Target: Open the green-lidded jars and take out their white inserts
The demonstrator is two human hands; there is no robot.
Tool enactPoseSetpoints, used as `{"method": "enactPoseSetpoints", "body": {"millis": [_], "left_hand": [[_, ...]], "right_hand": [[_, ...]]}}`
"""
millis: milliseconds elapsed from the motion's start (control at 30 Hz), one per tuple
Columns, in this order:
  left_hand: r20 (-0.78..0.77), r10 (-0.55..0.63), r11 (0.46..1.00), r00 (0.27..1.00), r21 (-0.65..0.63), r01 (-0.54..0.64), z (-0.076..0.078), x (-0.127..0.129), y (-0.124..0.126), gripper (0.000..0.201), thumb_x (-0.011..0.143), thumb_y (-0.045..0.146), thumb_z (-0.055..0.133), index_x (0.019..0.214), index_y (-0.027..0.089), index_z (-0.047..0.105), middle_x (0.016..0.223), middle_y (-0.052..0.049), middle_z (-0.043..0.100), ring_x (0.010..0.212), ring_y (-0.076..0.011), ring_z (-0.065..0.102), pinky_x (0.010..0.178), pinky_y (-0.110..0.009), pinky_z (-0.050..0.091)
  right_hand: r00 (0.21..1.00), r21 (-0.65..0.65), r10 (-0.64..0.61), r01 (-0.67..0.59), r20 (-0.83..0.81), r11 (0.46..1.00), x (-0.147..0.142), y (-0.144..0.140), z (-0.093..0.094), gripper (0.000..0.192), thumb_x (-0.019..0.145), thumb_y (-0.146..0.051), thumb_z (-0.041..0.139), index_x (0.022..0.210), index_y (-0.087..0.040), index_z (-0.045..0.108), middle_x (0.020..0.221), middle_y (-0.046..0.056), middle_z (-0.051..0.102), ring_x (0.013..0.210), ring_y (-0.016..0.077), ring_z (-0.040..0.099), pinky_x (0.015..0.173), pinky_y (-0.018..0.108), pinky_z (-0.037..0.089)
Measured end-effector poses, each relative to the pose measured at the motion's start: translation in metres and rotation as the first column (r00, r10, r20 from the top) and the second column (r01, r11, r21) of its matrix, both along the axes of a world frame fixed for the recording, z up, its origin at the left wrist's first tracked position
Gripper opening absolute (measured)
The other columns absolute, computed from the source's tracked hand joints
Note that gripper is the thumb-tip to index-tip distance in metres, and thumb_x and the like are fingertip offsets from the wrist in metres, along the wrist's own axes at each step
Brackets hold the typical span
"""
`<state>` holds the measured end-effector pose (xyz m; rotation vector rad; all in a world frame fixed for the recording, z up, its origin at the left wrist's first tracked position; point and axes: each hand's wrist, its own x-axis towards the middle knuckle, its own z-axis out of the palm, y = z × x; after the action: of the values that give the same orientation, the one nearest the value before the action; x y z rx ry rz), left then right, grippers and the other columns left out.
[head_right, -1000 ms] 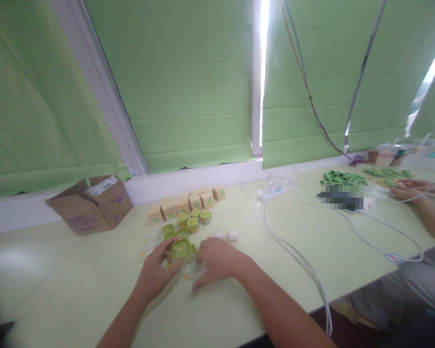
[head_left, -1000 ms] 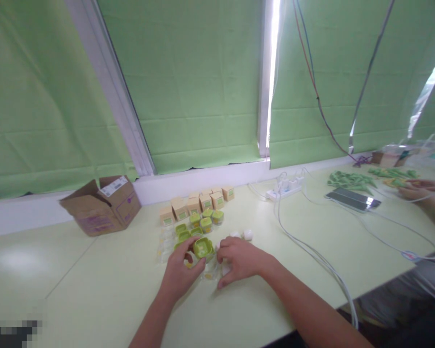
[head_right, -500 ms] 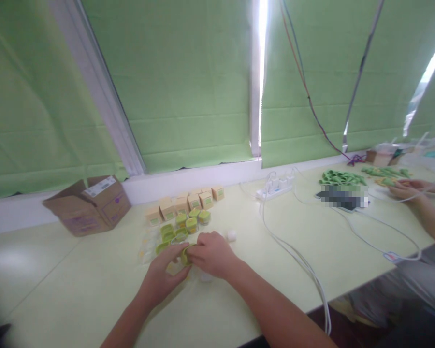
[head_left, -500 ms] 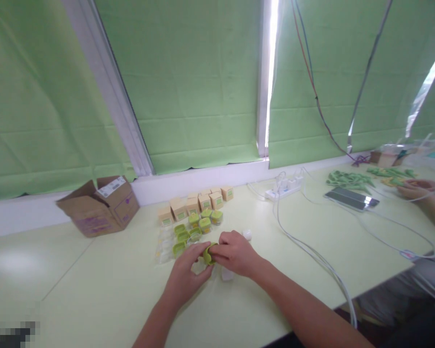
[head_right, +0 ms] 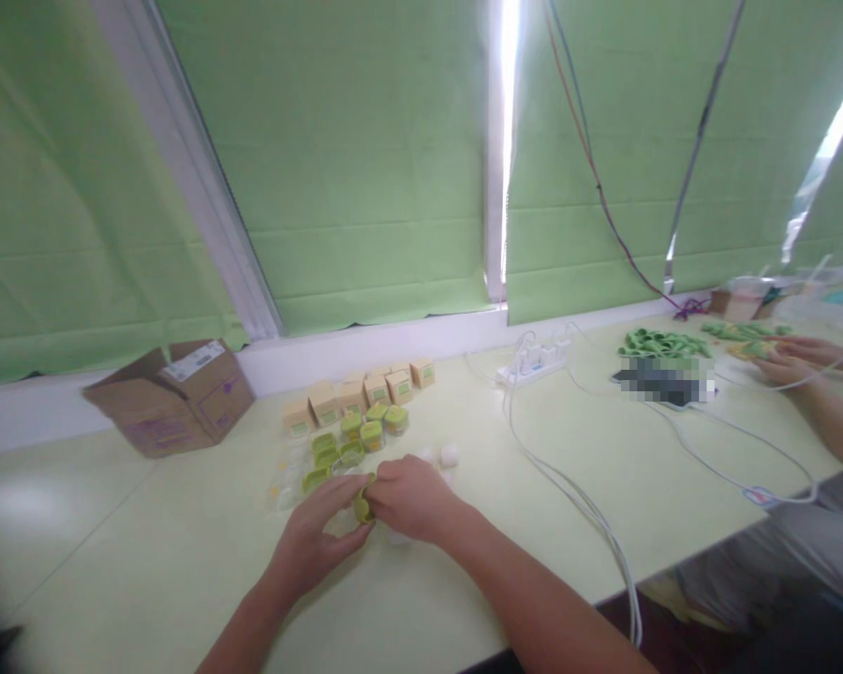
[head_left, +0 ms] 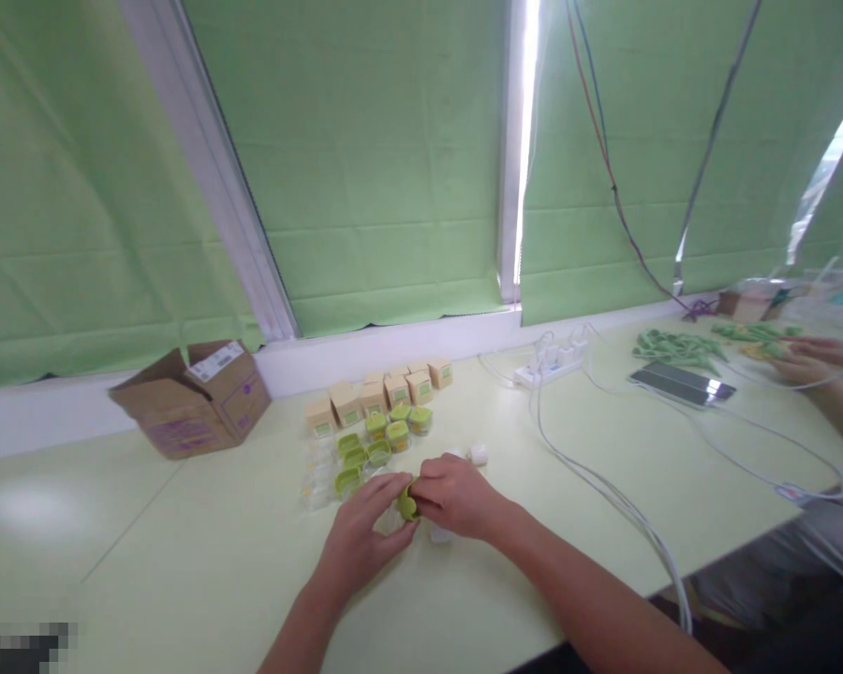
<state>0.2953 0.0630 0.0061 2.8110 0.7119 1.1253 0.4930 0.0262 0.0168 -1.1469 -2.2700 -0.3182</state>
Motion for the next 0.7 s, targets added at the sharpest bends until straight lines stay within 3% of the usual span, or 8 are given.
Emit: {"method": "enactPoseSetpoints", "body": {"millis": [300,467,700], "left_hand": [[0.047,-0.021,0.999,0.999,-0.03,0.023,0.008,0.004,-0.004,0.049,0.073,0.016,0.064,0.12,0.021,0.052,0.114,-0.008,0.061,0.105,-0.0194,0.057,0.088,-0.033,0.051],[0.08,-0.052,0.994,0.995,-0.094,0.06,0.009,0.005,-0.006,0.05,0.072,0.011,0.062,0.12,0.021,0.053,0.116,-0.007,0.059,0.106,-0.0188,0.057,0.077,-0.026,0.056],[0.095,-0.059,0.992,0.994,-0.107,0.069,0.005,0.002,-0.003,0.052,0.072,0.01,0.062,0.122,0.022,0.053,0.12,-0.008,0.057,0.102,-0.017,0.058,0.074,-0.023,0.056]], "right_hand": [[0.999,-0.004,-0.004,0.004,0.048,1.0,0.0,-0.006,0.012,0.012,0.087,-0.025,0.051,0.082,-0.017,0.059,0.072,0.0,0.054,0.069,0.0121,0.046,0.064,0.029,0.025],[0.998,0.007,-0.023,0.023,0.052,1.0,0.0,-0.004,0.009,0.015,0.088,-0.025,0.051,0.082,-0.018,0.061,0.072,0.0,0.054,0.067,0.0117,0.046,0.064,0.029,0.025],[0.999,0.064,-0.039,0.037,0.034,0.997,0.002,-0.001,0.005,0.02,0.086,-0.033,0.055,0.074,-0.019,0.061,0.066,-0.001,0.051,0.064,0.0107,0.044,0.062,0.029,0.022]]}}
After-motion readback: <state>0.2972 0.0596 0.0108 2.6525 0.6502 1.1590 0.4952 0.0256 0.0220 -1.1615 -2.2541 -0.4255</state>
